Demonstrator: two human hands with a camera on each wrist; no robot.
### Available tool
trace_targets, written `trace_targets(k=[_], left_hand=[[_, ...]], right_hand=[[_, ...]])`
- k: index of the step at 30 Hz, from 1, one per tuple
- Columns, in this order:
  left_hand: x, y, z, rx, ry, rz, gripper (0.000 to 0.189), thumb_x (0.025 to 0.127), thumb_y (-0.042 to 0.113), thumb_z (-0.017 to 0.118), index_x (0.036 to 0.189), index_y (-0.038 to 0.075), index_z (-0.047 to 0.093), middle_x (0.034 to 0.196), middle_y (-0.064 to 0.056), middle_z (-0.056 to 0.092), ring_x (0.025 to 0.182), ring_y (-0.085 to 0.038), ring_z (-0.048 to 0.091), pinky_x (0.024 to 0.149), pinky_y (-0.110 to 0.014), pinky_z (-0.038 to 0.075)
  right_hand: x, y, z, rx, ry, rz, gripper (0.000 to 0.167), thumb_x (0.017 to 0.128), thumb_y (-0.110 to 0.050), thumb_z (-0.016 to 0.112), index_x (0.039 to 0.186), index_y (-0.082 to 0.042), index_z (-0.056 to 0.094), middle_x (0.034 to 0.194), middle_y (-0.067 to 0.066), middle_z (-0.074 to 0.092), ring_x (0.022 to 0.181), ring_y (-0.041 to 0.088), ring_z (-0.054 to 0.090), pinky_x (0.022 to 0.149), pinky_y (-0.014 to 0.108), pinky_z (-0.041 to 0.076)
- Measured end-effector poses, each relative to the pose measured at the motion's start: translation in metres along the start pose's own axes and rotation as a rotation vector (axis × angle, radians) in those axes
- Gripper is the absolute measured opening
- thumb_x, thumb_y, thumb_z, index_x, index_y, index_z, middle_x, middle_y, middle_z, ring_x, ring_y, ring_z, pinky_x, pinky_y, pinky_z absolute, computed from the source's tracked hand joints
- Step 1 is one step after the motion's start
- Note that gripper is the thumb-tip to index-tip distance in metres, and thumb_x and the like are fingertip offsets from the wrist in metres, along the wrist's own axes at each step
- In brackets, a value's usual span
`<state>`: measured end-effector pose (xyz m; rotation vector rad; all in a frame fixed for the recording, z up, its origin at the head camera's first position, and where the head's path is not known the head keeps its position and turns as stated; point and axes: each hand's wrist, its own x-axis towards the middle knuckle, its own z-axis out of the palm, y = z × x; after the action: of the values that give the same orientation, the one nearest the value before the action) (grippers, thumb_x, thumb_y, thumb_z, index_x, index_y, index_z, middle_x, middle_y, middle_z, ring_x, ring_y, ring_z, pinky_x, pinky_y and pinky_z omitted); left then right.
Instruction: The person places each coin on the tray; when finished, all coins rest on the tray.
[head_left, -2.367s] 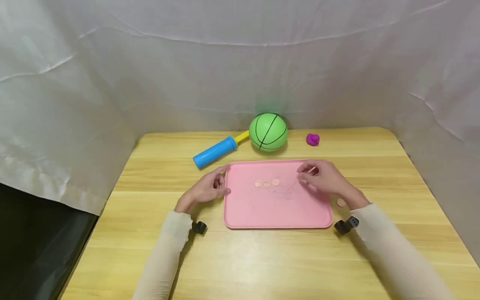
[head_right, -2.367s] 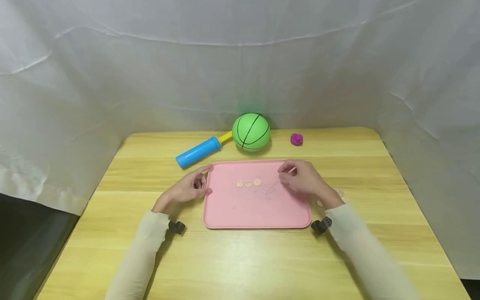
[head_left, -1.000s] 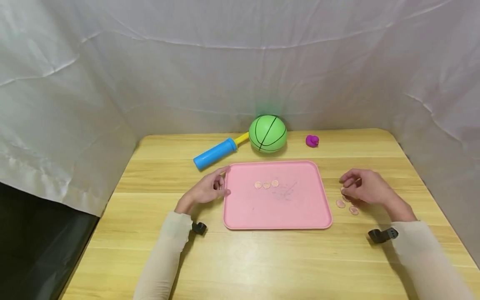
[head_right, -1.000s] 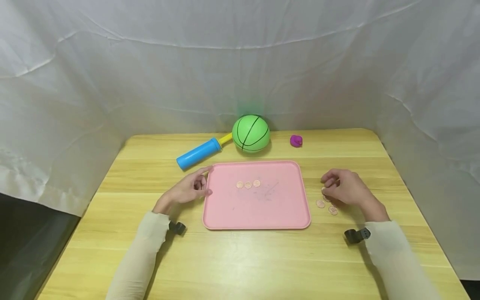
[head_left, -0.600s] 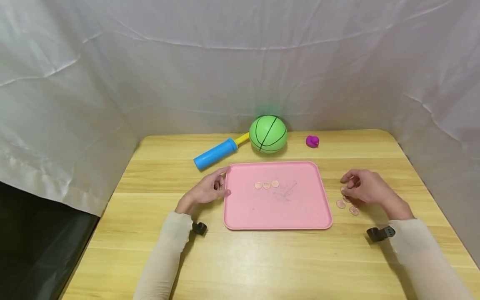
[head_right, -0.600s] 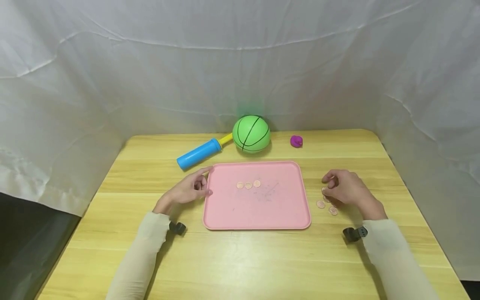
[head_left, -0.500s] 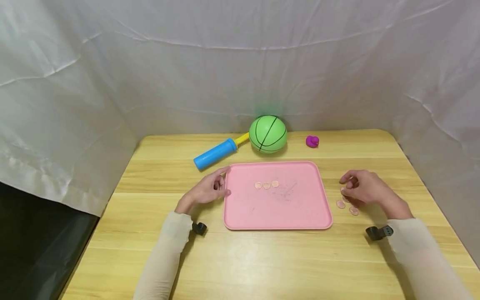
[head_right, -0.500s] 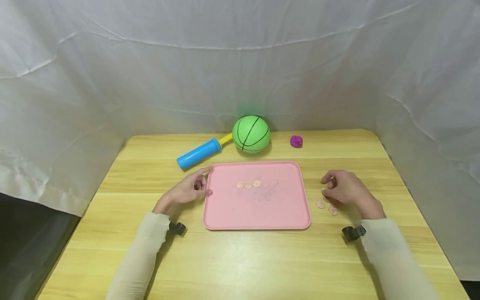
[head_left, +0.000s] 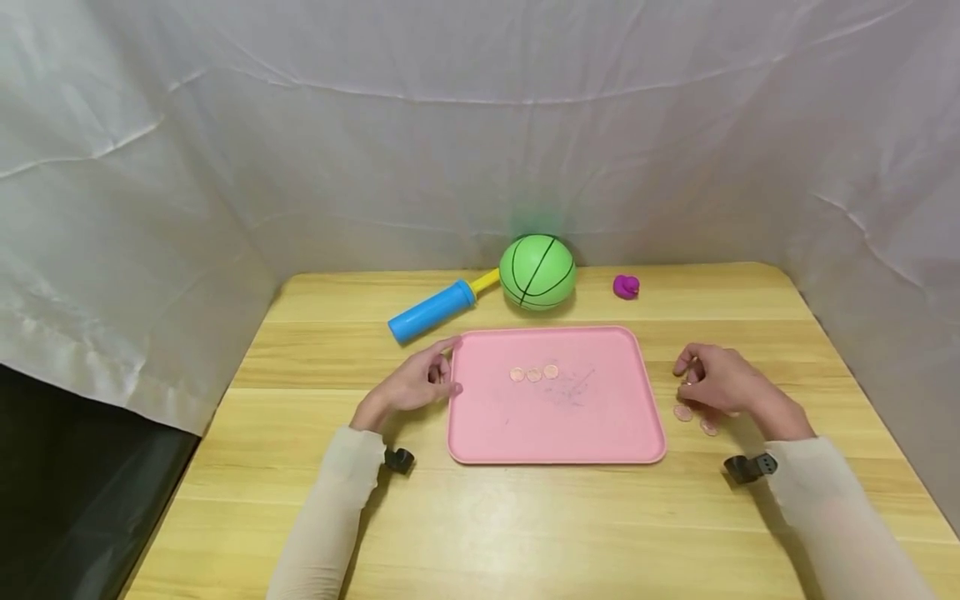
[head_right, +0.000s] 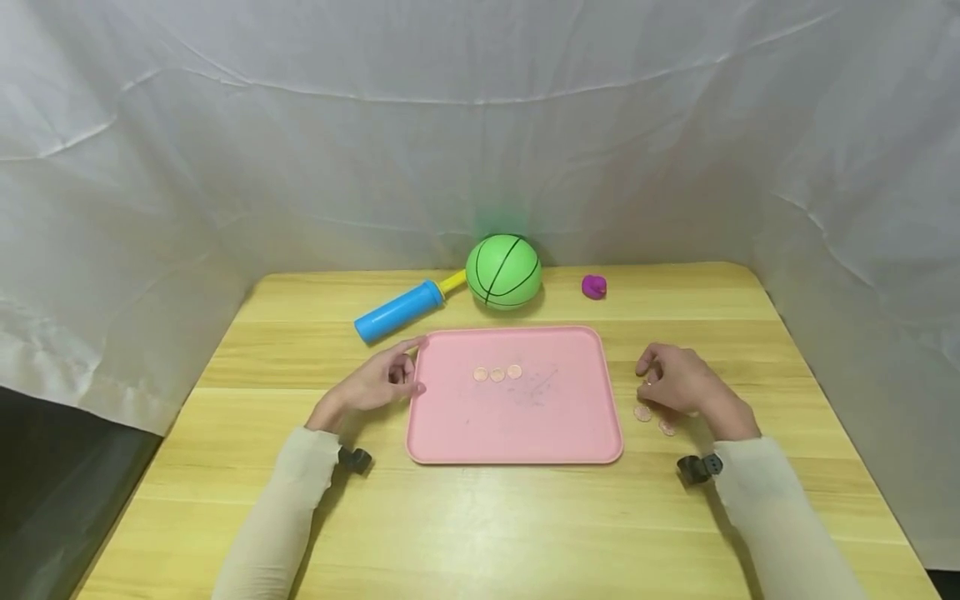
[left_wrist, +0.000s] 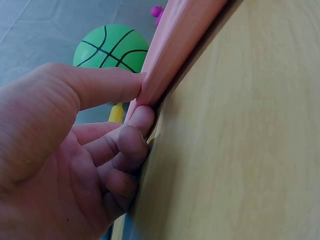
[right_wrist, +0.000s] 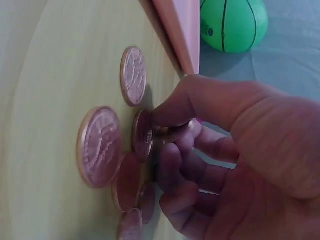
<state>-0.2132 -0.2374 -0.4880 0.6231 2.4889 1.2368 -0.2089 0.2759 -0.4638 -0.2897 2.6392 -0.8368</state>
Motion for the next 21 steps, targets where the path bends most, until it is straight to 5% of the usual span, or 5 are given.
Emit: trace_targets(k=[9, 21], left_hand=[[0.001, -0.002, 0.000, -0.007, -0.003, -0.014, 0.085, 0.099, 0.006, 0.078, 0.170, 0.000, 0.031, 0.093, -0.006, 0.064, 0.083, -0.017, 0.054, 0.075, -0.023, 0.043], [0.001, -0.004, 0.000, 0.010, 0.000, -0.013, 0.086, 0.099, 0.006, 0.078, 0.170, 0.000, 0.031, 0.094, -0.006, 0.063, 0.083, -0.016, 0.053, 0.076, -0.023, 0.043]], right_hand=[[-0.002, 0.001, -0.007, -0.028, 0.049, -0.078, 0.010, 0.096, -0.011, 0.080, 0.102, -0.004, 0.077, 0.089, 0.003, 0.073, 0.079, 0.015, 0.063, 0.069, 0.025, 0.051], [0.001, -0.012, -0.006, 0.068, 0.128, -0.077, 0.031, 0.102, -0.027, 0.080, 0.122, -0.004, 0.077, 0.105, 0.008, 0.080, 0.091, 0.022, 0.071, 0.077, 0.023, 0.053]])
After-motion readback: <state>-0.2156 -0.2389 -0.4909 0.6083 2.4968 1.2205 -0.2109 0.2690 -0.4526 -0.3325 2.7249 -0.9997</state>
